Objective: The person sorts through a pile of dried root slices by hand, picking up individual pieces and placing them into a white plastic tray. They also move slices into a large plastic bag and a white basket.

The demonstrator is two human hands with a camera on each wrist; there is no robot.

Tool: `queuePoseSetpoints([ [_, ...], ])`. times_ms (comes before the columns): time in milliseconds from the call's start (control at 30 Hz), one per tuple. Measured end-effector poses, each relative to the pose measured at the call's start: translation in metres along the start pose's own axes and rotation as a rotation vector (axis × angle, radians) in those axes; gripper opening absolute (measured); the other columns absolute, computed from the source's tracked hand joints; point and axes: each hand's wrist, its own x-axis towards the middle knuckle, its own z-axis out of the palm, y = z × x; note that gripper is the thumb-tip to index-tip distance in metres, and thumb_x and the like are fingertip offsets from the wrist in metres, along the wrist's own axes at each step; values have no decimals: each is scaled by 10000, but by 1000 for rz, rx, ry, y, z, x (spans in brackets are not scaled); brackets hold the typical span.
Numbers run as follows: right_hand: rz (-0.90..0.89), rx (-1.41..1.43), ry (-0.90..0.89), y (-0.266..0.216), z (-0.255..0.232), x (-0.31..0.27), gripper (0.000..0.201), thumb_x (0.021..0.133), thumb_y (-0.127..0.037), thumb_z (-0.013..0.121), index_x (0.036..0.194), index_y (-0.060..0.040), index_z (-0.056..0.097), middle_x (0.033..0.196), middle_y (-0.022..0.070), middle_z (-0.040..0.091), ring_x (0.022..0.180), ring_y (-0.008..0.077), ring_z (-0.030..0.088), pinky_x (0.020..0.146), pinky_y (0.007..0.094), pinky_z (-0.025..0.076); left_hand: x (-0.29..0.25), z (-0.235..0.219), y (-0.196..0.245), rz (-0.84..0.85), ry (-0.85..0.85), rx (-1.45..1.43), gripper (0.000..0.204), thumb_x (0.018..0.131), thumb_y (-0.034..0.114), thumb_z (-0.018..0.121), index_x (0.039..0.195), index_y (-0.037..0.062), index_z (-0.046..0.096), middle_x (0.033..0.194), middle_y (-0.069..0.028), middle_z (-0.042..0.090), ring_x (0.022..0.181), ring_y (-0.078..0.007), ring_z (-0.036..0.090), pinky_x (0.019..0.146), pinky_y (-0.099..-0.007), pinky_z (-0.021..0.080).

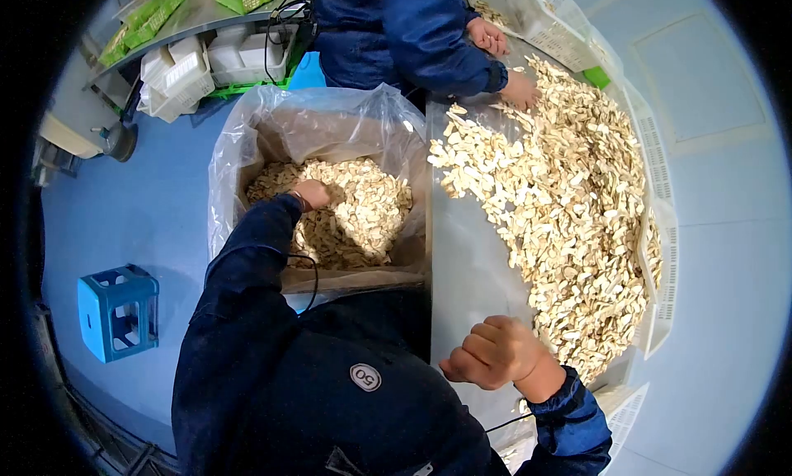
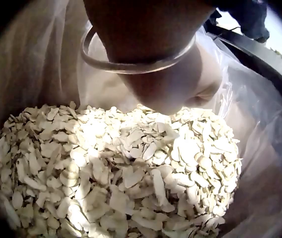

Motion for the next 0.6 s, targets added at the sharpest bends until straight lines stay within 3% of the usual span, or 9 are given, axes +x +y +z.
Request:
queuePoseSetpoints([
  [100,-67,-37,-7,-4,1,-5,279,769,-153,754,628,-112,516,632,4,422,541,165,514,459,296,410,0,-30,28,147,276,-103,200,886,137,581,1030,23,660,1133,-159,645,990,-318,678,796,-408,587],
  [200,-112,-68,61,-7,11,-7,166,789,-172,757,731,-107,616,742,5,500,710,172,604,575,288,487,39,-6,46,295,410,-174,295,868,155,605,1124,9,610,1188,-158,583,1081,-322,620,907,-413,547],
  [267,-124,-116,85,-9,13,-7,114,801,-182,754,803,-116,662,814,3,544,830,180,636,676,296,526,60,-15,69,337,399,-190,343,896,215,642,1176,25,587,1209,-152,571,1146,-306,580,1007,-413,488],
  [300,-104,-167,78,-12,14,-12,100,782,-185,755,838,-153,678,853,-16,572,880,172,631,747,324,501,78,-6,80,320,240,-208,406,875,243,661,1204,16,590,1227,-156,569,1205,-313,545,1038,-442,450],
  [333,-80,-177,73,-15,14,-15,104,770,-184,757,841,-163,684,850,-21,574,883,170,631,757,329,489,91,2,93,330,347,-121,430,864,274,660,1213,27,613,1236,-155,574,1246,-306,523,1084,-439,407],
  [400,-25,-198,62,-22,15,-22,120,748,-184,762,847,-183,694,844,-31,578,890,164,629,777,339,465,120,16,114,298,203,-204,472,888,304,608,1278,37,615,1338,-164,563,1333,-308,471,1162,-452,333],
  [433,30,-194,23,-25,13,-24,176,700,-182,774,863,-190,709,836,-47,582,882,158,625,779,345,439,132,15,124,289,174,-118,481,893,309,592,1290,39,616,1372,-156,553,1358,-306,450,1179,-455,304],
  [533,207,-171,-83,-36,4,-31,177,730,-175,755,903,-207,735,828,-49,605,971,137,624,809,310,440,150,6,143,260,82,107,508,903,313,553,1329,43,611,1460,-128,524,1421,-301,390,1217,-478,234],
  [600,247,-218,21,-36,7,-39,216,679,-157,763,887,-204,729,840,-50,595,949,150,608,799,331,438,146,-12,143,239,11,220,523,905,301,541,1357,45,598,1496,-103,508,1448,-299,357,1224,-513,206],
])
